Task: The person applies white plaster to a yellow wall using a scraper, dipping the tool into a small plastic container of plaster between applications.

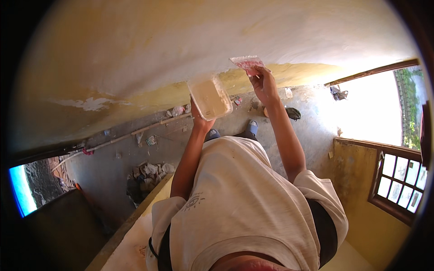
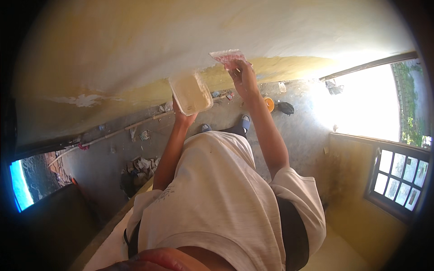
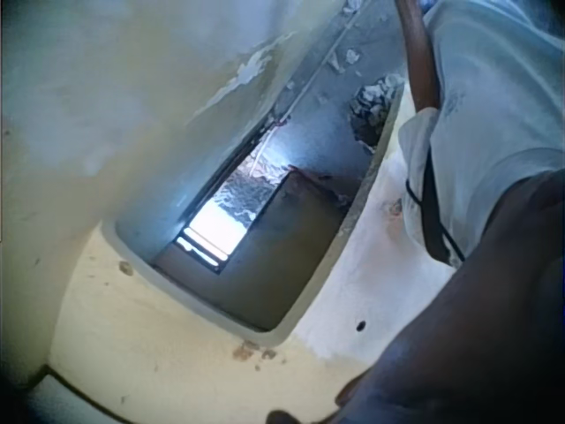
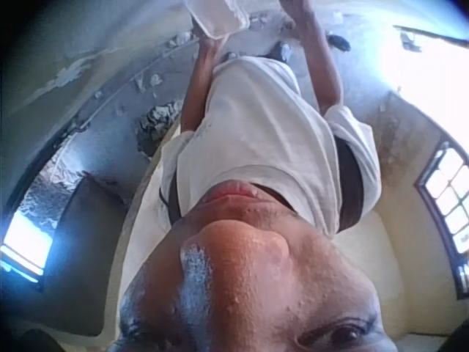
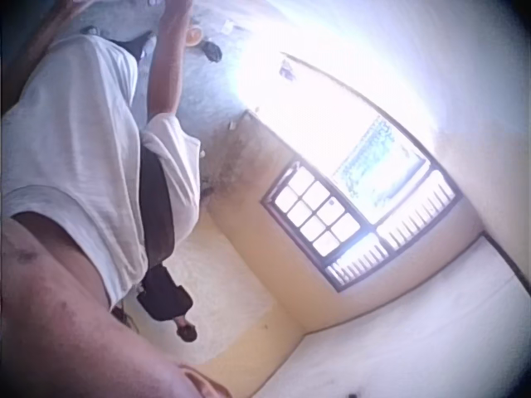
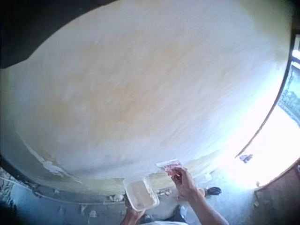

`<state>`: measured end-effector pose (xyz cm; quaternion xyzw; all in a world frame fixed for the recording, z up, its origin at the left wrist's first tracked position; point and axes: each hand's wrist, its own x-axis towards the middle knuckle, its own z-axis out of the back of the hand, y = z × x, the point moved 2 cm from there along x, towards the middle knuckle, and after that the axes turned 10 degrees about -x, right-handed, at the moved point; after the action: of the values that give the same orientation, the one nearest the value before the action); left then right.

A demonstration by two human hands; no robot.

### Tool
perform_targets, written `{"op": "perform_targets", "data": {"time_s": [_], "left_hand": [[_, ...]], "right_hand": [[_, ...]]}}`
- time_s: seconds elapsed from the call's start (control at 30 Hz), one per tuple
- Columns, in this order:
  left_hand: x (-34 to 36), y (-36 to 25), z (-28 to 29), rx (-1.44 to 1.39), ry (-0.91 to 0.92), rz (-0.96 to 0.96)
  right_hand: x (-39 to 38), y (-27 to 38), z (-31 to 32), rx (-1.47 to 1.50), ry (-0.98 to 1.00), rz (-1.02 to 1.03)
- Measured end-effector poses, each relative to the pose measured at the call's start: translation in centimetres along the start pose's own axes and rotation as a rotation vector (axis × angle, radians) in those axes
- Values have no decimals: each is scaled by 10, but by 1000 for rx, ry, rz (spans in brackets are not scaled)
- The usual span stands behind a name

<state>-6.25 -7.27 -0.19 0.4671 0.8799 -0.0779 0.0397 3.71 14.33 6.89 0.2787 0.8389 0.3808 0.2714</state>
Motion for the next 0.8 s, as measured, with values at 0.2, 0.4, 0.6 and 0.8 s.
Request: {"op": "perform_targets", "data": {"time_s": [0.2, 0.4, 0.6, 0.8], "left_hand": [[1, 0, 5, 21, -38, 4], [-2, -3, 2, -15, -11, -4], [-2, -9, 14, -26, 10, -20], [-9, -15, 22, -31, -35, -71]], "right_hand": [[77, 94, -43, 145, -109, 18], [3, 214, -117, 262, 320, 214], [0, 115, -51, -64, 61, 390], [37, -12, 15, -141, -46, 0]]}}
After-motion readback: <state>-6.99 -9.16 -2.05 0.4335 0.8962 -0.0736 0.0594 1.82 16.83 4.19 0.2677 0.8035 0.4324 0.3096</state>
